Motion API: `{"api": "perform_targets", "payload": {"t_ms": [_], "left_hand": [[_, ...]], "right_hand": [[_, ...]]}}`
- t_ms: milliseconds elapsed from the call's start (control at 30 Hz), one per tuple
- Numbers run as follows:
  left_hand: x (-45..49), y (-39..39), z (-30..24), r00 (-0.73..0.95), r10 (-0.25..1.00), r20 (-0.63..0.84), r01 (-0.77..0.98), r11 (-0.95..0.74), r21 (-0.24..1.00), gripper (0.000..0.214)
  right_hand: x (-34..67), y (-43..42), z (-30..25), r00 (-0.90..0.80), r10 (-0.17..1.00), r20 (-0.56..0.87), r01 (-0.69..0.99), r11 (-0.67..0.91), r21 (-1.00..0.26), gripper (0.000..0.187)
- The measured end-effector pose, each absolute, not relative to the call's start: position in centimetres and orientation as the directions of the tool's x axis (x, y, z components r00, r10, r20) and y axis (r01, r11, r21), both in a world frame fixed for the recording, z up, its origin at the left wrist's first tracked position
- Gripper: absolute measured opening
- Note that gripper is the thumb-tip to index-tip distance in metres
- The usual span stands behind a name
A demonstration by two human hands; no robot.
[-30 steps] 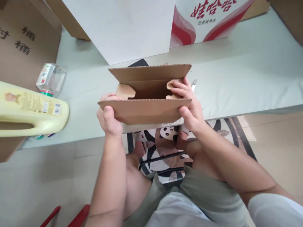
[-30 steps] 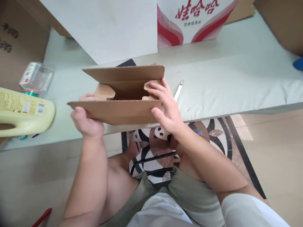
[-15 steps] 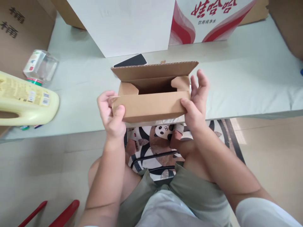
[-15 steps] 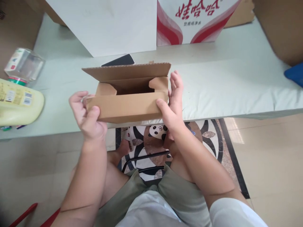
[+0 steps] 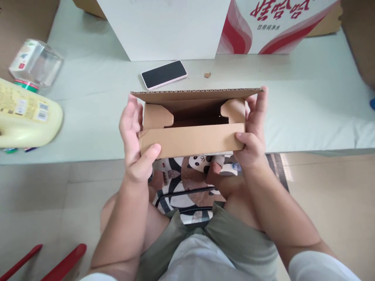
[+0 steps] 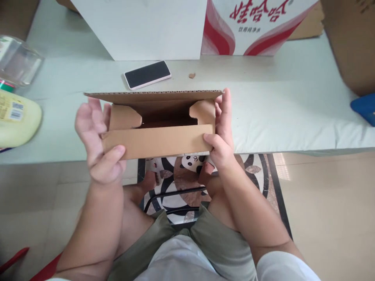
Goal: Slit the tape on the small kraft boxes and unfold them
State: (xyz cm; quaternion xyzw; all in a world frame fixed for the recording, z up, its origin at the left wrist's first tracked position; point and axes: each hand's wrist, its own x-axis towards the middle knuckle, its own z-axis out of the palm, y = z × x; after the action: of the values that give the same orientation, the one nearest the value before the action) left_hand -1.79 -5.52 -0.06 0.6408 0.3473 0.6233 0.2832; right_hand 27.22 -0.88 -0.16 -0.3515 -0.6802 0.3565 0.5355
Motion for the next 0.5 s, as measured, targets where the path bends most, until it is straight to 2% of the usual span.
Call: {"api": "perform_targets", "payload": {"t_ms": [133, 267, 500], "left_hand": [[-1.7, -5.5, 0.1, 0.022, 0.813, 0.581, 0.0, -0.581, 0.814, 0.094], [-1.6, -5.2, 0.5, 0.023, 0.813, 0.582, -0.016, -0.582, 0.813, 0.09], [-2.1, -4.7, 0.1, -0.063, 0.855, 0.515, 0.077, -0.51, 0.856, 0.062]], "right_hand": [[27.1, -1.0, -0.3, -0.147, 0.835, 0.531, 0.054, 0.543, -0.838, 0.086], [26.8, -1.2, -0.6, -0.1, 0.831, 0.547, 0.099, 0.555, -0.826, 0.072], [26.6, -1.1, -1.2, -0.136, 0.844, 0.52, 0.151, 0.536, -0.831, 0.057]]}}
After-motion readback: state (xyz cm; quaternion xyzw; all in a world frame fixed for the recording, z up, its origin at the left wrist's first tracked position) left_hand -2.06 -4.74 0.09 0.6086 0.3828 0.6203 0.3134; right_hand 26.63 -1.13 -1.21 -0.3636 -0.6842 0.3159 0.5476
